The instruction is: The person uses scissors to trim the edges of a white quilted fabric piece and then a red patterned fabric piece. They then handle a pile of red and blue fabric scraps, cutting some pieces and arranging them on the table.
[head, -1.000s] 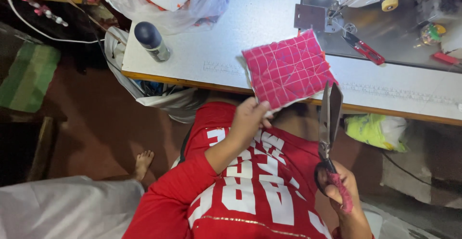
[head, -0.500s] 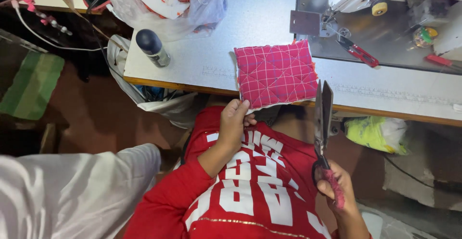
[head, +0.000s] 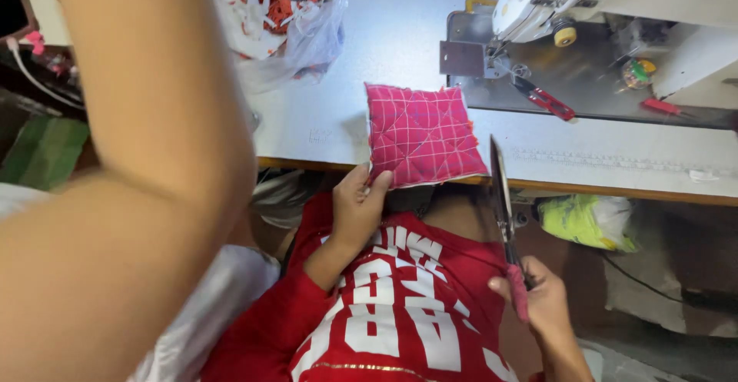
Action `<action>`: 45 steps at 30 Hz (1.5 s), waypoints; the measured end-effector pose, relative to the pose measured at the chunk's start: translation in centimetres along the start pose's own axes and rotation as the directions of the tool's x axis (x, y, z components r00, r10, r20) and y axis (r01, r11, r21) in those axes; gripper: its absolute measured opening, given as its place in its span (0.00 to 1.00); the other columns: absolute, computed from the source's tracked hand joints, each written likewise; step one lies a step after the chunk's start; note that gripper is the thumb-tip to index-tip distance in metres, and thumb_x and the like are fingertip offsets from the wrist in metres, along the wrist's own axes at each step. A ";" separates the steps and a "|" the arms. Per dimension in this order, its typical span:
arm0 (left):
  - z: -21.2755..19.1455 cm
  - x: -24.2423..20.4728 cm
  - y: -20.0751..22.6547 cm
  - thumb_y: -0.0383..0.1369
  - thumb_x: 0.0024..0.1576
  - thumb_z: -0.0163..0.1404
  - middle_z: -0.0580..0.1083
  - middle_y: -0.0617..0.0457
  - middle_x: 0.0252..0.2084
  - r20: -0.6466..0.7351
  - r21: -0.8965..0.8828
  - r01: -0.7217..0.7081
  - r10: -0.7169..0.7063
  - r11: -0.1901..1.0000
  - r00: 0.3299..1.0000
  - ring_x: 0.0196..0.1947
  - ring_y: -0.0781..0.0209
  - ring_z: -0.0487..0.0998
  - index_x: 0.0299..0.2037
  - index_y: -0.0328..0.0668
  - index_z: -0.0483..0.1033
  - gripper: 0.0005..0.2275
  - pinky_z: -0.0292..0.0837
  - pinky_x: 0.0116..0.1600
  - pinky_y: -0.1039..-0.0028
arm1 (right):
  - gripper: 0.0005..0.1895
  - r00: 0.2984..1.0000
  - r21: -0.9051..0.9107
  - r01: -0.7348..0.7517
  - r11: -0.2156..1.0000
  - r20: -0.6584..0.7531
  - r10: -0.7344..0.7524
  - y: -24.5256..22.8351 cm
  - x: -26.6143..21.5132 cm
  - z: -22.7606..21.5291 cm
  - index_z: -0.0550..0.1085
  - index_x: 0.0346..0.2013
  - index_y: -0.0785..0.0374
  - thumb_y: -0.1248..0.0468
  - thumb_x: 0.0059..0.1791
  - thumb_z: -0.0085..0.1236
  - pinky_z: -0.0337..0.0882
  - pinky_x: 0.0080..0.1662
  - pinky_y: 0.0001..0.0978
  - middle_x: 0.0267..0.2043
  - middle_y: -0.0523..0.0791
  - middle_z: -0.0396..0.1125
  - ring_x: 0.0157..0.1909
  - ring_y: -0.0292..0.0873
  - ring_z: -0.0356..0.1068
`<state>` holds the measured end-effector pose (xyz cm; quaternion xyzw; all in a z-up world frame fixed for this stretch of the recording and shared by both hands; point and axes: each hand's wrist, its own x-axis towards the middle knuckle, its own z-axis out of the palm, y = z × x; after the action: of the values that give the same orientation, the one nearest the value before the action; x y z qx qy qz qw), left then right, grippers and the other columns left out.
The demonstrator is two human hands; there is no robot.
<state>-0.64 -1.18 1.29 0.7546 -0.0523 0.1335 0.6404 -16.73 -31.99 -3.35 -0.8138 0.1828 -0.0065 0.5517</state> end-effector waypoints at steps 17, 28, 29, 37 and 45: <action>0.4 21.7 1.1 0.36 0.58 0.44 0.77 0.55 0.37 0.092 0.162 -0.014 -0.001 0.987 0.996 0.38 0.60 0.77 0.42 0.46 0.74 0.08 0.70 0.44 0.67 | 0.38 0.952 -0.793 -0.304 0.528 -0.277 0.131 -15.1 17.0 -9.6 0.72 0.47 0.66 0.37 0.40 0.64 0.69 0.45 0.53 0.44 0.63 0.75 0.48 0.70 0.73; 3.6 29.8 -5.6 0.28 0.60 0.50 0.76 0.59 0.37 0.357 -0.282 0.093 0.015 0.955 0.934 0.35 0.70 0.75 0.45 0.46 0.76 0.06 0.73 0.41 0.76 | 0.36 0.940 -0.928 -0.199 0.316 -0.090 0.329 -18.7 22.3 -9.7 0.74 0.48 0.56 0.33 0.39 0.60 0.69 0.45 0.42 0.47 0.49 0.78 0.47 0.52 0.78; 3.2 29.6 -5.1 0.27 0.60 0.50 0.78 0.57 0.41 0.380 -0.333 0.108 0.028 0.937 0.924 0.38 0.68 0.77 0.47 0.44 0.77 0.07 0.74 0.44 0.75 | 0.34 0.968 -0.922 -0.156 0.354 -0.071 0.242 -20.5 21.2 -8.7 0.74 0.51 0.52 0.34 0.42 0.57 0.71 0.48 0.44 0.51 0.47 0.76 0.52 0.50 0.76; 1.5 28.2 -2.0 0.28 0.58 0.56 0.79 0.49 0.36 0.375 -0.542 0.206 0.015 0.815 0.927 0.36 0.65 0.81 0.49 0.42 0.78 0.10 0.77 0.51 0.72 | 0.44 0.771 -0.410 0.632 0.657 0.255 -0.583 -20.7 28.0 7.2 0.60 0.71 0.68 0.50 0.47 0.63 0.74 0.56 0.47 0.62 0.60 0.66 0.61 0.58 0.69; 1.7 28.5 -1.4 0.30 0.52 0.62 0.79 0.52 0.34 0.307 -0.668 0.301 -0.116 0.680 0.944 0.36 0.64 0.81 0.45 0.45 0.78 0.11 0.76 0.50 0.71 | 0.16 0.895 0.698 0.296 0.652 0.035 -0.444 -20.8 34.8 15.1 0.70 0.52 0.69 0.75 0.50 0.59 0.81 0.44 0.46 0.42 0.54 0.75 0.42 0.52 0.79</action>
<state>27.27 0.04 7.35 0.4625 -0.0893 -0.0635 0.8799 25.00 -22.34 2.82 -0.5726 -0.0603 -0.1024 0.8112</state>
